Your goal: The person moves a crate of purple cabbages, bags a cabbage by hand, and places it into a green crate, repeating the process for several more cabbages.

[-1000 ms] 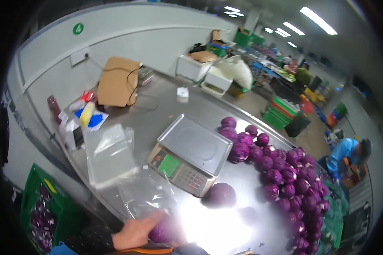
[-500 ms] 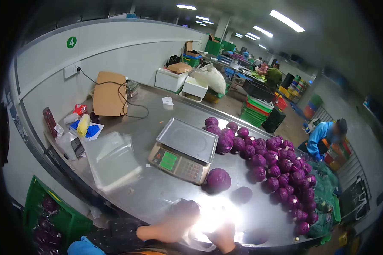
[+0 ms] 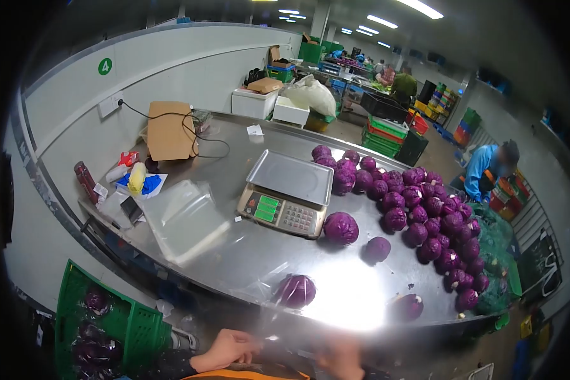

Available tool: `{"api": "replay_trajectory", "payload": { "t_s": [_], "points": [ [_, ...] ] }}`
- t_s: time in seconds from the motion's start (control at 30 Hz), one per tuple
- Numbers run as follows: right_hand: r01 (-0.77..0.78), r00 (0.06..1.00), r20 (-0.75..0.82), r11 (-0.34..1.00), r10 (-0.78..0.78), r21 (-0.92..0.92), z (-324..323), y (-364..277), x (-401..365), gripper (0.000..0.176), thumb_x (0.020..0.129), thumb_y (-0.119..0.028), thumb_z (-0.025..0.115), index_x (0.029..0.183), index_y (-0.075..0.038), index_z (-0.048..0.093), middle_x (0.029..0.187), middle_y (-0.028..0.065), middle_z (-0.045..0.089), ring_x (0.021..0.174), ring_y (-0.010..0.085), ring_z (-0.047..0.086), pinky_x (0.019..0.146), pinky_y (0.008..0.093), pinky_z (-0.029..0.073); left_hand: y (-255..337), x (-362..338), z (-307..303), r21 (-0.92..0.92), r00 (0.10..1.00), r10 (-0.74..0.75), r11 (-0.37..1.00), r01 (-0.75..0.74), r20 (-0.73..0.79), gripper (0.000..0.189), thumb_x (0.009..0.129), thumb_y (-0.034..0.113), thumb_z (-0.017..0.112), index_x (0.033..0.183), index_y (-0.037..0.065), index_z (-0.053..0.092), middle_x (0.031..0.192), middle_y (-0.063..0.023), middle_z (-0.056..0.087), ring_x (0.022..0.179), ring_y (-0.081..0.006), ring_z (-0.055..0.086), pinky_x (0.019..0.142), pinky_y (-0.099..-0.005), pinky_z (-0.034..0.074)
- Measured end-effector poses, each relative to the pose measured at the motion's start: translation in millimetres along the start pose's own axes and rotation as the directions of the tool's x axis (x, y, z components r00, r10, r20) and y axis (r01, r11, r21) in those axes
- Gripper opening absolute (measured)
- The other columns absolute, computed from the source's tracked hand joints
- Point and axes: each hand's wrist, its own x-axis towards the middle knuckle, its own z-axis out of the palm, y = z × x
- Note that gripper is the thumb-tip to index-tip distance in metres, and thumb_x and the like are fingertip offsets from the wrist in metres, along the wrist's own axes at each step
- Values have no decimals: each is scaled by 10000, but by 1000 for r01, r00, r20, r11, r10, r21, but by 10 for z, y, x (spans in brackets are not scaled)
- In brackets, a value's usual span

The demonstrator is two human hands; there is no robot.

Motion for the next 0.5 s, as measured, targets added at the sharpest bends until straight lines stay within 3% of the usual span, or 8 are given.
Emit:
{"api": "replay_trajectory", "payload": {
  "t_s": [0.03, 0.07, 0.17, 0.2, 0.27, 0.3, 0.37, 0.5],
  "points": [
    [50, 999, -2, 994, -50, 102, 97, -210, 37, 218, 648, -39, 719, 853, -84, 661, 820, 70, 584, 770, 253, 557, 683, 335, 442, -53, 18, 9, 132, 1000, 13, 991, -14, 5, 217, 810, 182, 689, 830, -32, 665, 617, -52, 622, 464, -72, 540, 414, -198, 380],
    [-13, 999, 49, 974, 2, 228, 237, -262, 36, 193, 663, -65, 723, 845, -73, 661, 820, 73, 585, 765, 247, 561, 670, 328, 448, -104, 25, 25, 260, 1000, 26, 965, -28, 11, 214, 809, 169, 682, 850, -40, 665, 640, -72, 634, 477, -91, 556, 418, -210, 387],
    [62, 998, -15, 961, -61, 268, 545, -152, -9, 188, 678, -107, 733, 844, -59, 656, 809, 83, 584, 751, 246, 566, 658, 318, 453, -47, 1, 94, 292, 991, 102, 949, -122, 84, 201, 825, 169, 653, 867, -27, 669, 633, -68, 632, 509, -95, 574, 453, -232, 418],
    [12, 999, 45, 961, -25, 275, 588, -180, -35, 188, 693, -130, 733, 844, -52, 653, 800, 89, 583, 743, 248, 568, 655, 316, 455, -47, -27, 98, 285, 991, 113, 950, -131, 78, 201, 825, 169, 653, 867, -27, 669, 633, -68, 632, 509, -95, 574, 453, -232, 418],
    [-81, 982, 189, 920, 8, 384, 579, -346, -6, 234, 724, -209, 743, 840, -31, 643, 778, 98, 584, 729, 236, 574, 647, 312, 459, -51, -89, 100, 408, 954, 300, 868, -283, 24, 172, 799, 150, 670, 907, 16, 682, 665, -63, 646, 548, -116, 615, 506, -238, 465],
    [-166, 966, 248, 904, 70, 394, 675, -344, -81, 258, 724, -232, 749, 841, -28, 642, 782, 96, 588, 732, 227, 577, 643, 307, 459, -131, -89, 51, 523, 906, 422, 764, -378, 39, 155, 786, 146, 655, 905, 52, 685, 730, -97, 653, 622, -195, 644, 573, -280, 489],
    [-322, 913, 368, 867, 177, 382, 737, -363, -167, 285, 728, -261, 756, 840, -26, 640, 798, 93, 595, 735, 204, 577, 637, 285, 457, -167, -166, 8, 595, 896, 441, 710, -378, 44, 157, 776, 145, 653, 902, 58, 686, 759, -109, 651, 652, -224, 642, 590, -292, 490],
    [-258, 921, 375, 889, 108, 378, 801, -298, -283, 253, 752, -234, 739, 848, -25, 633, 807, 87, 592, 747, 189, 573, 650, 270, 456, -138, -250, -24, 672, 885, 460, 632, -386, 76, 172, 756, 144, 632, 901, 67, 684, 811, -114, 656, 717, -264, 643, 655, -322, 501]
  ]
}}
